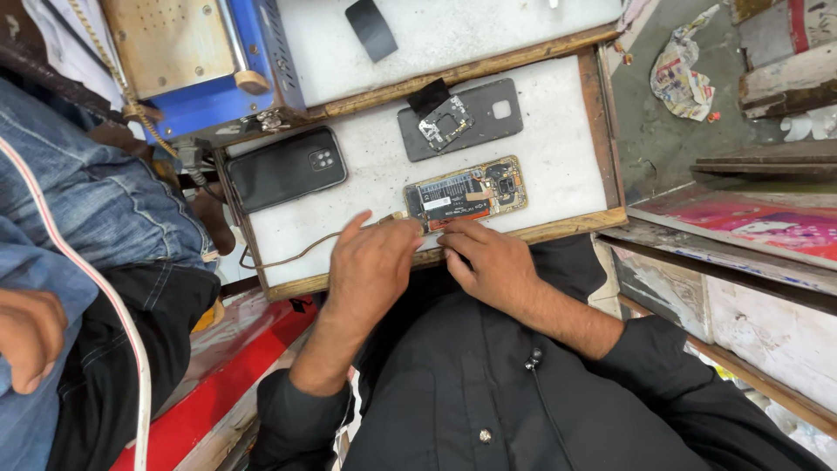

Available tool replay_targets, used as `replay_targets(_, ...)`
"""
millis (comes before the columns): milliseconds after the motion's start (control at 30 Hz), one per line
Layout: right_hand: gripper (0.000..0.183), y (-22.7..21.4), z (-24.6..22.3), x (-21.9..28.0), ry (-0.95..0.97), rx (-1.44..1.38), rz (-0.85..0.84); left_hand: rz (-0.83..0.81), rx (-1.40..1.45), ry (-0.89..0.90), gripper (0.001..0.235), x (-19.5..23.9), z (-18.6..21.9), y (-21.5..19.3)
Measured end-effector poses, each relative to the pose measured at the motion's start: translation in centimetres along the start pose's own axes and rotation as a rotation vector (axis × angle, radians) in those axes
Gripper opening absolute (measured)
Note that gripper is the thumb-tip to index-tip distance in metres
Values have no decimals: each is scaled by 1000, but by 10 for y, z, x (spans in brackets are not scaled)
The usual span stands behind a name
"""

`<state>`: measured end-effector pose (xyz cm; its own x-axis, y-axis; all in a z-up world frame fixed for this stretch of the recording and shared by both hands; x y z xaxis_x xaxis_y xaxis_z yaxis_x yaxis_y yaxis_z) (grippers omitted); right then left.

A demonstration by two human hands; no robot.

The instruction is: The person works on a disassembled smartphone motherboard, using a red-handled screwdriver to adjust components and connectors. They repeatedly lift, rotate, and reposition the board on the workbench while handling small parts and a ribbon cable.

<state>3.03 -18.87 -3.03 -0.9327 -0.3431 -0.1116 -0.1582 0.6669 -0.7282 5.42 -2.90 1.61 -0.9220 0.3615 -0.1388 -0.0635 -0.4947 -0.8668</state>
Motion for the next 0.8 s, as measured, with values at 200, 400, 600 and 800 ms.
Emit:
replay_targets(200, 19, 2, 8, -5, 37, -49, -33, 65, 66, 76, 24, -2, 10, -4)
replay_targets(400, 26, 6, 5, -10, 13, -44, -29, 14, 166, 53, 30, -4, 7, -7)
replay_targets(600, 26, 11, -3, -21, 18, -13, -25, 11, 78, 4, 22, 0, -3, -4)
replay_targets(800, 26, 15, -4, -28, 41, 38, -57, 148, 39, 17, 28, 3, -4, -7)
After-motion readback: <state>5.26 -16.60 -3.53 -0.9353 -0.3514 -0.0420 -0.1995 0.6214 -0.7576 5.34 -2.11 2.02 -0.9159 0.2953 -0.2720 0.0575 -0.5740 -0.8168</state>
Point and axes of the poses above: each hand's wrist, its own x-axis away from the middle knuckle, its own y-axis out of the palm, z = x × y, the point moved 7 cm from there along -x, towards the middle knuckle, and after that the axes turned 2 degrees about -y, right-handed, at the moved point
